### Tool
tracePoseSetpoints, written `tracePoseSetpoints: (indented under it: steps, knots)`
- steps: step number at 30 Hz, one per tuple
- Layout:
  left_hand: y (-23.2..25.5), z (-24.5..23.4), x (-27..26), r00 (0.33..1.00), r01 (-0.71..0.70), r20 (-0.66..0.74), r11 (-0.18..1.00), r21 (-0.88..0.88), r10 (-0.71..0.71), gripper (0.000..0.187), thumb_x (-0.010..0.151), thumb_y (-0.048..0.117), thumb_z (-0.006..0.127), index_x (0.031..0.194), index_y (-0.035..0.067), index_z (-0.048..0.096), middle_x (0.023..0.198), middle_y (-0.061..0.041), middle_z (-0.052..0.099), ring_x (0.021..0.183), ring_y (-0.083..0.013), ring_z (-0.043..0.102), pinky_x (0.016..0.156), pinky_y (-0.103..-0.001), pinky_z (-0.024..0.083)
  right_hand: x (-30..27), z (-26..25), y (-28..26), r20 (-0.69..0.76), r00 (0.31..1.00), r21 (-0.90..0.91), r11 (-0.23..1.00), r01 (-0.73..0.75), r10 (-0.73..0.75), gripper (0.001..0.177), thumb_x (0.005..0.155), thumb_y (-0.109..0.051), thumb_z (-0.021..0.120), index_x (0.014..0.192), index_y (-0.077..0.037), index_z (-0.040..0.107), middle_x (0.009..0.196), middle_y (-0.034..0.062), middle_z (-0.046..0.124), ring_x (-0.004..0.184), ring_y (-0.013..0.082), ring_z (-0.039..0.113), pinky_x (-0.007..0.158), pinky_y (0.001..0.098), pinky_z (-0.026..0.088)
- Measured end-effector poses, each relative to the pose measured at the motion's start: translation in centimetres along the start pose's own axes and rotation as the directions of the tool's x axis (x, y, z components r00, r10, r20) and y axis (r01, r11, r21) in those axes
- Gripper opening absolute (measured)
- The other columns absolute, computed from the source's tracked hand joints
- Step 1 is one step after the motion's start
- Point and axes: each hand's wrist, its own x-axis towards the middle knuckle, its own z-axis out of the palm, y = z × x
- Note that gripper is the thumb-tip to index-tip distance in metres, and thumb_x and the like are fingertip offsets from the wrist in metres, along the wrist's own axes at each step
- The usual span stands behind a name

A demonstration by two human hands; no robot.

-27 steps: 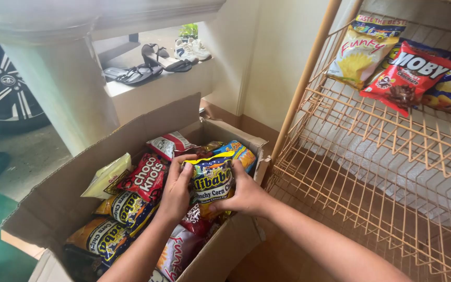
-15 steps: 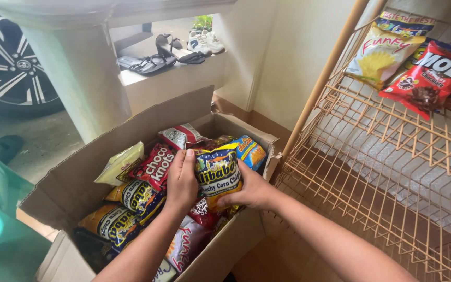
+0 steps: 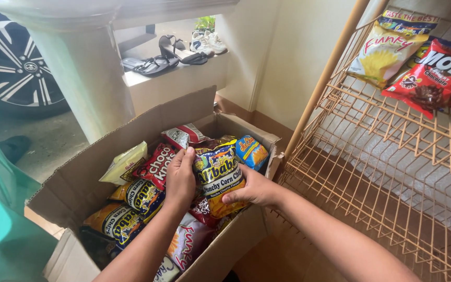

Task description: Take snack bags from a cardboard box and arrange them neatly on a wire shelf.

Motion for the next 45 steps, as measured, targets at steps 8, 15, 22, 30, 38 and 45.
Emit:
tracePoseSetpoints:
  steps: [8, 15, 22, 30, 38, 45]
  knots:
    - [-4.0, -0.3, 0.9, 0.944, 0.143, 0.257, 0.959, 0.245, -0.206, 0.05, 0.101, 0.048, 0.045, 0.133, 0.01, 0.038, 0.119, -0.007, 0.061, 0.107, -0.0131, 0.063, 0.092, -0.035, 0.054, 0.2, -1.0, 1.6, -0.211, 0.97, 0.214, 0.962, 0.168, -0.122, 0.054, 0.085, -0.024, 0.082, 0.131, -0.002, 0.062, 0.121, 0.012, 0.073, 0.109, 0.0219, 0.071, 0.096, 0.0394, 0.058]
    - [-4.1, -0.6, 1.2, 0.803, 0.208, 0.509, 0.946, 0.248, -0.31, 0.05, 0.096, 0.04, 0.064, 0.125, 0.0, 0.053, 0.116, -0.011, 0.066, 0.096, -0.0197, 0.068, 0.081, -0.034, 0.06, -1.0, 0.1, -1.0, -0.362, 0.908, 0.23, 0.924, 0.305, -0.21, 0.054, 0.082, -0.029, 0.081, 0.126, -0.007, 0.059, 0.113, 0.0075, 0.074, 0.103, 0.0196, 0.074, 0.083, 0.0349, 0.065]
    - [-2.0, 0.2, -0.1, 0.814, -0.045, 0.573, 0.974, 0.223, -0.094, 0.062, 0.079, 0.011, 0.088, 0.129, 0.0, 0.053, 0.123, -0.011, 0.068, 0.111, -0.0161, 0.068, 0.096, -0.033, 0.058, -0.8, -0.6, -1.6, -0.341, 0.931, 0.227, 0.95, 0.215, -0.129, 0.048, 0.085, -0.036, 0.08, 0.119, -0.005, 0.066, 0.099, 0.0078, 0.076, 0.077, 0.0157, 0.074, 0.047, 0.0246, 0.053]
    - [-1.0, 1.2, -1.4, 0.884, -0.2, 0.462, 0.951, 0.236, 0.071, 0.078, 0.082, 0.01, 0.082, 0.148, 0.006, 0.04, 0.129, -0.013, 0.066, 0.118, -0.0178, 0.066, 0.099, -0.035, 0.057, -0.8, 0.2, -1.2, -0.234, 0.971, 0.29, 0.95, 0.117, -0.048, 0.05, 0.086, -0.042, 0.078, 0.12, -0.007, 0.066, 0.099, 0.0048, 0.076, 0.073, 0.0102, 0.071, 0.049, 0.0233, 0.052]
    - [-0.2, 1.1, -1.1, 0.903, -0.297, 0.392, 0.913, 0.279, 0.174, 0.052, 0.093, 0.016, 0.073, 0.139, 0.004, 0.054, 0.121, -0.009, 0.07, 0.111, -0.0141, 0.067, 0.096, -0.032, 0.056, 0.7, -0.9, 0.0, -0.343, 0.935, 0.077, 0.989, 0.127, -0.093, 0.091, 0.077, -0.055, 0.081, 0.14, -0.009, 0.034, 0.129, 0.0167, 0.056, 0.103, 0.0238, 0.066, 0.054, 0.036, 0.06]
    - [0.4, 1.0, -0.9, 0.918, -0.31, 0.32, 0.929, 0.203, 0.236, 0.043, 0.095, 0.015, 0.07, 0.133, 0.003, 0.056, 0.119, -0.008, 0.071, 0.11, -0.0135, 0.067, 0.096, -0.031, 0.054, -1.8, 0.2, -2.4, -0.068, 0.68, -0.891, 0.351, 0.288, -0.73, 0.126, 0.057, -0.05, 0.096, 0.153, -0.01, 0.025, 0.154, 0.0376, 0.014, 0.142, 0.0593, 0.027, 0.112, 0.0569, 0.032]
